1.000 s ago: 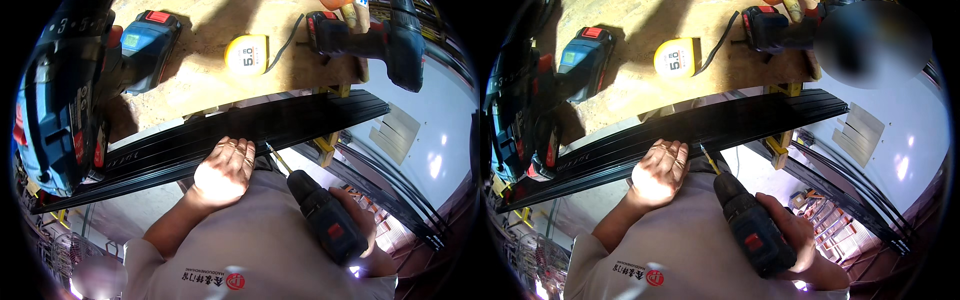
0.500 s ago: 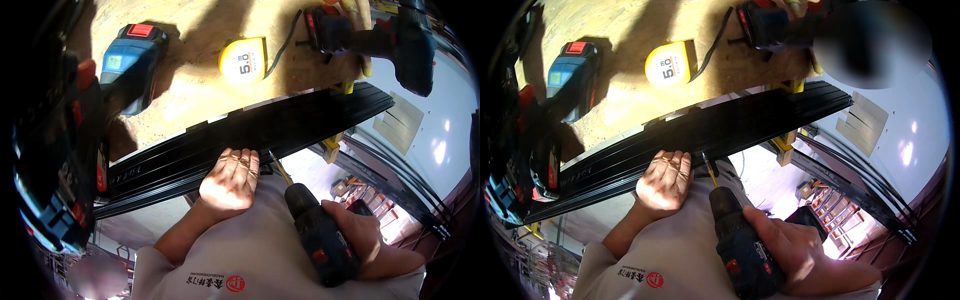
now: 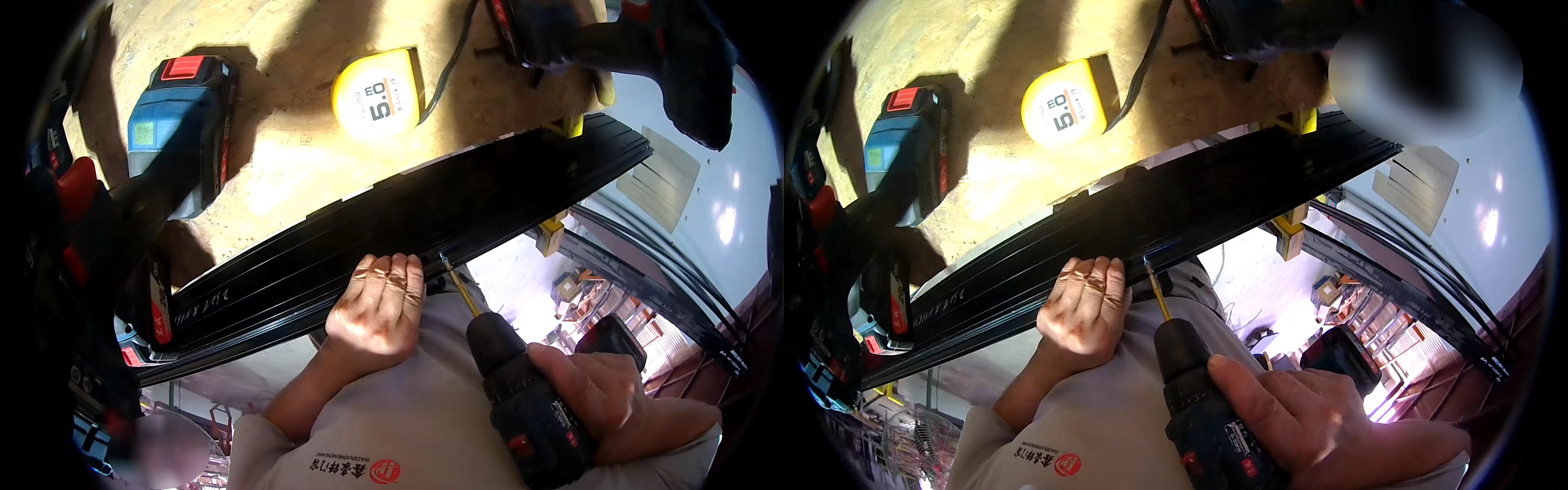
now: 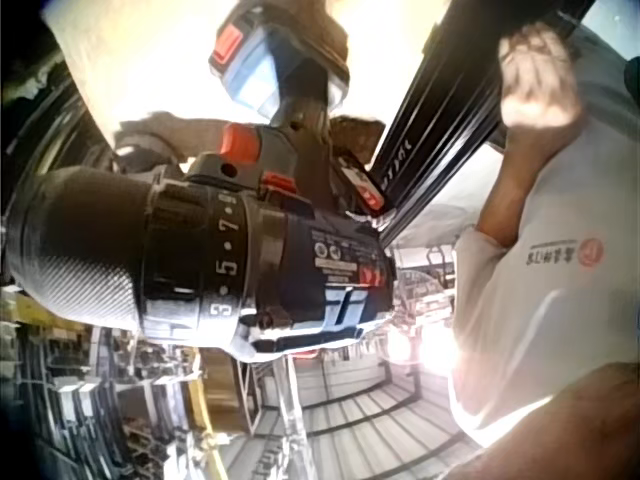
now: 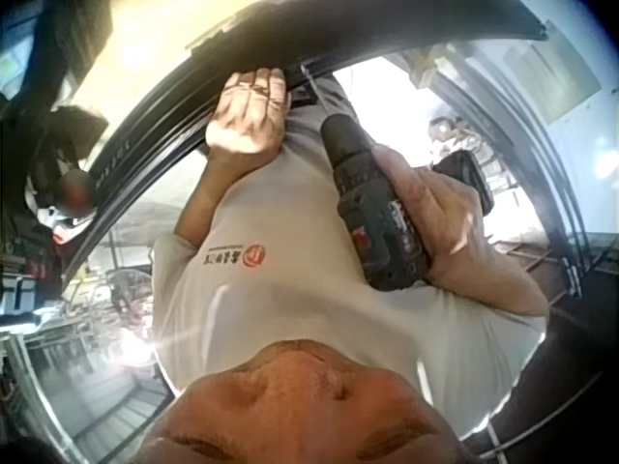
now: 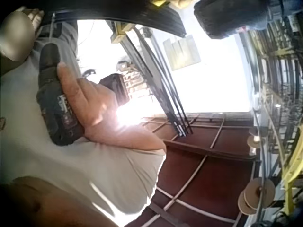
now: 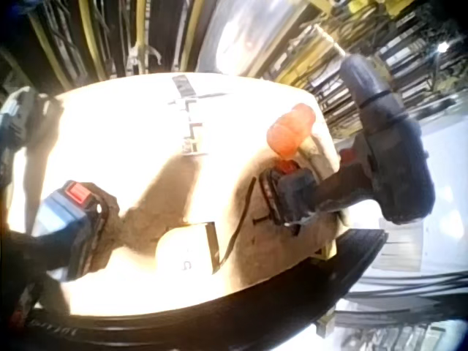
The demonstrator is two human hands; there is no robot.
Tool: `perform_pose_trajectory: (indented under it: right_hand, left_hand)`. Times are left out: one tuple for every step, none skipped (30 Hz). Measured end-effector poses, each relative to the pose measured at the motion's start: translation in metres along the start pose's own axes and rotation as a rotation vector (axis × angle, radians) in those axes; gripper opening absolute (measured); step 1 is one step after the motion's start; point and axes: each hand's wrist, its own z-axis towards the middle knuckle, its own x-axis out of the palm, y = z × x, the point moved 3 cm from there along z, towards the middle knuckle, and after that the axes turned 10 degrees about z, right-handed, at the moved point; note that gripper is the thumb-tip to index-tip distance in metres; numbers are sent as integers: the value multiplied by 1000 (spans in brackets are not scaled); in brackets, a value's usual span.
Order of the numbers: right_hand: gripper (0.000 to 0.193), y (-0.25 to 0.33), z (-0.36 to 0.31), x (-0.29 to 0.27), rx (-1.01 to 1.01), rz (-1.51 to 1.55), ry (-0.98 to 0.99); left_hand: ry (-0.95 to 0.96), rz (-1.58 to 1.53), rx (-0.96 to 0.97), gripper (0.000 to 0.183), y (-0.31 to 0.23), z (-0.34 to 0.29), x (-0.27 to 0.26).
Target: The person measures a metal profile using a tape measure and marks it with a marker, then drills holes into the profile and secures metal components using a power drill and screws.
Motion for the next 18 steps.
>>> perform_pose_trajectory:
  right_hand:
    - [68,1,1,-1,3,-4,3]
    - [68,2,1,0,-6,-11,-4]
    - [68,2,2,0,-17,-18,-9]
    - [69,3,4,1,-41,-29,-25]
    - [69,6,2,2,-50,-40,-54]
    - [69,7,0,2,-39,-58,-60]
    - [69,5,-2,3,-45,-76,-52]
    - [69,4,-2,3,-50,-94,-45]
    - [68,3,-1,3,-57,-100,-46]
    - [67,4,1,3,-61,-105,-46]
    - [66,4,2,3,-65,-111,-48]
    - [66,5,2,3,-70,-127,-57]
    - [66,7,3,4,-74,-144,-67]
    - [65,7,3,4,-78,-160,-78]
    - [66,8,3,4,-75,-155,-79]
    - [66,6,4,4,-85,-150,-72]
    - [66,4,5,4,-94,-145,-65]
    - [67,4,7,3,-101,-138,-48]
  left_hand:
    - [4,-5,4,34,0,0,0]
    - [8,-8,6,34,0,0,1]
    - [13,-9,5,34,0,0,1]
    - [19,-5,1,33,0,-1,0]
    - [23,-13,11,33,-1,3,-1]
    - [26,-20,21,33,-1,5,-2]
    - [26,-19,17,33,-1,4,-2]
    - [25,-19,15,33,-1,4,-2]
    - [24,-19,13,33,0,4,-2]
    - [25,-18,12,33,0,3,-1]
    - [26,-17,13,33,0,3,-1]
    - [27,-18,15,33,0,2,-1]
    - [27,-23,16,33,0,3,-1]
    - [27,-29,18,33,0,3,-1]
    - [27,-36,21,33,0,4,-1]
    - [24,-29,15,33,0,3,-1]
    - [20,-21,8,33,0,2,-1]
    - [17,-13,1,33,0,0,-1]
